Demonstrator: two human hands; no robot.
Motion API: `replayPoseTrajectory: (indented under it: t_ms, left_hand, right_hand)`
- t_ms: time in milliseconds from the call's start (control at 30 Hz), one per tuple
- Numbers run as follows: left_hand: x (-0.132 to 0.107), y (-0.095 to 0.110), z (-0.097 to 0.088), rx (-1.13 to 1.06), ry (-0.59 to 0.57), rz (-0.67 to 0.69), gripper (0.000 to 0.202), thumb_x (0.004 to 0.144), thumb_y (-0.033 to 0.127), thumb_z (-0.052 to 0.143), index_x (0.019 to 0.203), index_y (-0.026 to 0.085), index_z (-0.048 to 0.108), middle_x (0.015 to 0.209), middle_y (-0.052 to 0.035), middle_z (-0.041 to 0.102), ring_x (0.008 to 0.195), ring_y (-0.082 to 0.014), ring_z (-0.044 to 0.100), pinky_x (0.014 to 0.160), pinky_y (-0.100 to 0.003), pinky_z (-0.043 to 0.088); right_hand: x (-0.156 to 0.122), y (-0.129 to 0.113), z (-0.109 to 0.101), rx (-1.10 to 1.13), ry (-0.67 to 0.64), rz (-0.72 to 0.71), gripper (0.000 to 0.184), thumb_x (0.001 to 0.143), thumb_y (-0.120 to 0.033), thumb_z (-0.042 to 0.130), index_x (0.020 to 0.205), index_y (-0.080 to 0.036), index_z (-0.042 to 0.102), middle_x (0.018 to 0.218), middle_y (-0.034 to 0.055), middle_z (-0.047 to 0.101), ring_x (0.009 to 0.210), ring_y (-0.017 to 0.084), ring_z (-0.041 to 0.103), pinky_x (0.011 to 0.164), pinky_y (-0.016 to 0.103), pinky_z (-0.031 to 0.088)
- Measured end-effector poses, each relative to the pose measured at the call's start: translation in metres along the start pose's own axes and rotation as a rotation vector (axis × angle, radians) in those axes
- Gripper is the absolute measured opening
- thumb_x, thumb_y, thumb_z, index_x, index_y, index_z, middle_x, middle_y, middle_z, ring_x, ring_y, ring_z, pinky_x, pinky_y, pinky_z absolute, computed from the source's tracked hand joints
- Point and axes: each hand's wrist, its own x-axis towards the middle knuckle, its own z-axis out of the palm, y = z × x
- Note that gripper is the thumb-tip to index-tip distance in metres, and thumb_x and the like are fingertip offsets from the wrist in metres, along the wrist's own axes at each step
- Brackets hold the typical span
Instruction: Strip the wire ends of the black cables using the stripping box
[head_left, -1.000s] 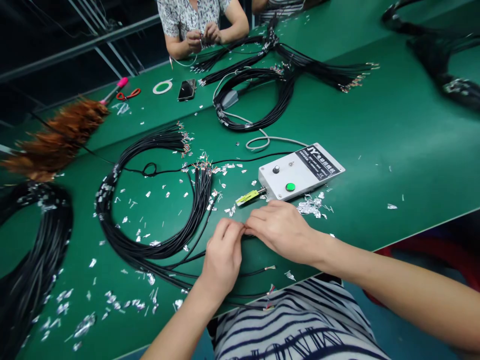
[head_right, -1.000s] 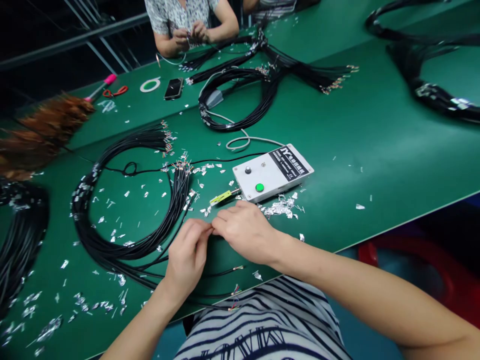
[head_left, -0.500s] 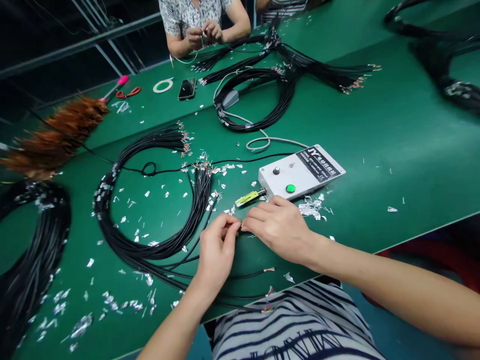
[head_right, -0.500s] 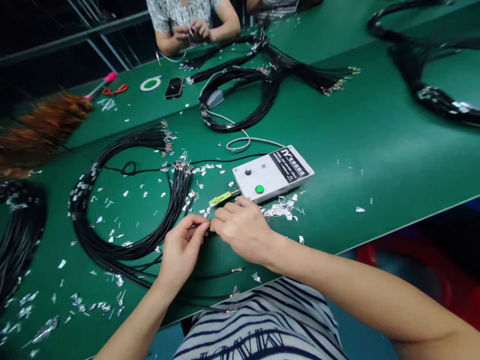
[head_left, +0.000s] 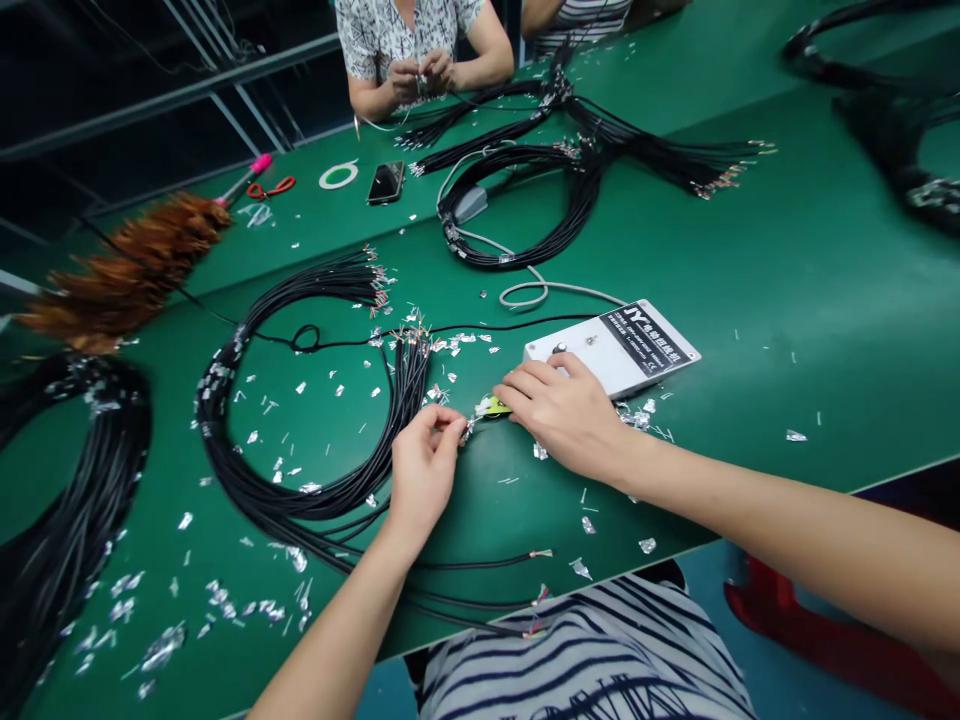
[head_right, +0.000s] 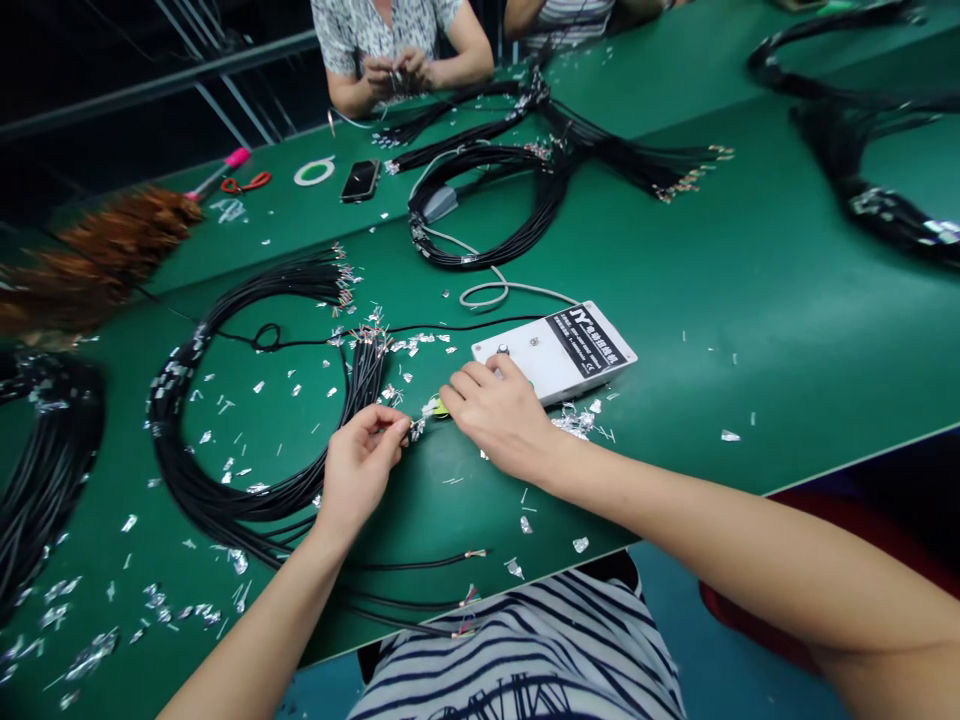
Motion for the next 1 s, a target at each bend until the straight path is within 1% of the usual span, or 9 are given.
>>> replayPoseTrajectory:
  t_ms: [100, 200, 367, 533, 700, 767, 833, 900, 1000]
  left_hand:
    - [0.004, -0.002, 0.003, 0.04, 0.008, 0.007, 0.015, 0.079, 0.03, 0.06, 0.072, 0.017, 0.059, 0.061, 0.0036, 0.051, 0.049, -0.0082, 0.042, 0.046, -0.02, 0.032]
    - [0.007, -0.004, 0.004, 0.069, 0.011, 0.004, 0.014, 0.079, 0.029, 0.059, 0.072, 0.017, 0.058, 0.06, 0.0036, 0.051, 0.049, -0.0087, 0.043, 0.047, -0.02, 0.031]
    - [0.011, -0.005, 0.005, 0.106, -0.009, 0.012, 0.014, 0.079, 0.029, 0.058, 0.071, 0.017, 0.058, 0.059, 0.0036, 0.051, 0.049, -0.0094, 0.043, 0.048, -0.021, 0.032]
    - [0.013, -0.005, 0.007, 0.118, -0.02, 0.011, 0.015, 0.079, 0.03, 0.058, 0.07, 0.018, 0.057, 0.058, 0.0038, 0.05, 0.05, -0.01, 0.043, 0.048, -0.021, 0.032]
    - [0.015, -0.007, 0.008, 0.127, -0.024, 0.008, 0.015, 0.079, 0.03, 0.058, 0.071, 0.018, 0.057, 0.059, 0.0034, 0.05, 0.051, -0.0101, 0.044, 0.049, -0.021, 0.032]
    - [0.015, -0.007, 0.008, 0.127, -0.025, 0.007, 0.015, 0.079, 0.031, 0.058, 0.071, 0.018, 0.057, 0.06, 0.0033, 0.05, 0.05, -0.0101, 0.044, 0.048, -0.021, 0.032]
    - [0.015, -0.006, 0.007, 0.123, -0.027, 0.01, 0.015, 0.079, 0.031, 0.058, 0.071, 0.018, 0.057, 0.059, 0.0033, 0.05, 0.05, -0.0099, 0.044, 0.047, -0.021, 0.031]
    - [0.015, -0.005, 0.007, 0.112, -0.031, 0.016, 0.016, 0.079, 0.032, 0.058, 0.07, 0.018, 0.058, 0.058, 0.0034, 0.05, 0.048, -0.0098, 0.043, 0.047, -0.021, 0.031]
    - [0.014, -0.004, 0.006, 0.1, -0.034, 0.019, 0.017, 0.078, 0.033, 0.059, 0.071, 0.018, 0.058, 0.057, 0.0035, 0.05, 0.047, -0.0097, 0.041, 0.046, -0.021, 0.03]
  right_hand:
    - [0.003, 0.002, 0.003, 0.002, 0.016, -0.014, 0.022, 0.093, -0.006, 0.052, 0.081, -0.016, 0.069, 0.076, 0.004, 0.069, 0.077, 0.02, 0.054, 0.074, 0.035, 0.026]
    - [0.005, 0.005, 0.004, 0.009, 0.032, -0.024, 0.026, 0.091, -0.005, 0.053, 0.071, -0.017, 0.065, 0.067, 0.0018, 0.064, 0.072, 0.018, 0.051, 0.074, 0.035, 0.025]
    - [0.007, 0.006, 0.002, -0.006, 0.031, -0.03, 0.025, 0.09, -0.006, 0.056, 0.07, -0.018, 0.064, 0.066, 0.0008, 0.063, 0.071, 0.019, 0.05, 0.075, 0.035, 0.024]
    - [0.009, 0.005, -0.002, -0.015, -0.022, -0.027, 0.022, 0.089, -0.007, 0.058, 0.071, -0.018, 0.065, 0.068, 0.0015, 0.065, 0.072, 0.019, 0.051, 0.076, 0.036, 0.024]
    - [0.011, 0.003, -0.005, -0.008, -0.067, -0.006, 0.017, 0.088, -0.007, 0.059, 0.077, -0.018, 0.066, 0.075, 0.0023, 0.069, 0.077, 0.021, 0.056, 0.078, 0.037, 0.025]
    - [0.01, 0.005, -0.009, 0.027, -0.067, -0.004, 0.011, 0.086, -0.008, 0.062, 0.082, -0.017, 0.066, 0.083, 0.0037, 0.072, 0.084, 0.022, 0.06, 0.08, 0.038, 0.027]
    - [0.004, 0.01, -0.015, 0.097, -0.008, 0.002, 0.009, 0.087, -0.012, 0.064, 0.093, -0.017, 0.067, 0.098, 0.0059, 0.074, 0.095, 0.024, 0.063, 0.084, 0.039, 0.029]
    - [-0.01, 0.018, -0.022, 0.198, 0.118, 0.069, 0.014, 0.091, -0.015, 0.061, 0.104, -0.018, 0.064, 0.111, 0.0066, 0.073, 0.103, 0.024, 0.064, 0.087, 0.04, 0.032]
    - [-0.041, 0.026, -0.03, 0.331, 0.355, 0.263, 0.014, 0.093, -0.012, 0.055, 0.103, -0.02, 0.061, 0.11, 0.006, 0.074, 0.105, 0.022, 0.066, 0.088, 0.038, 0.039]
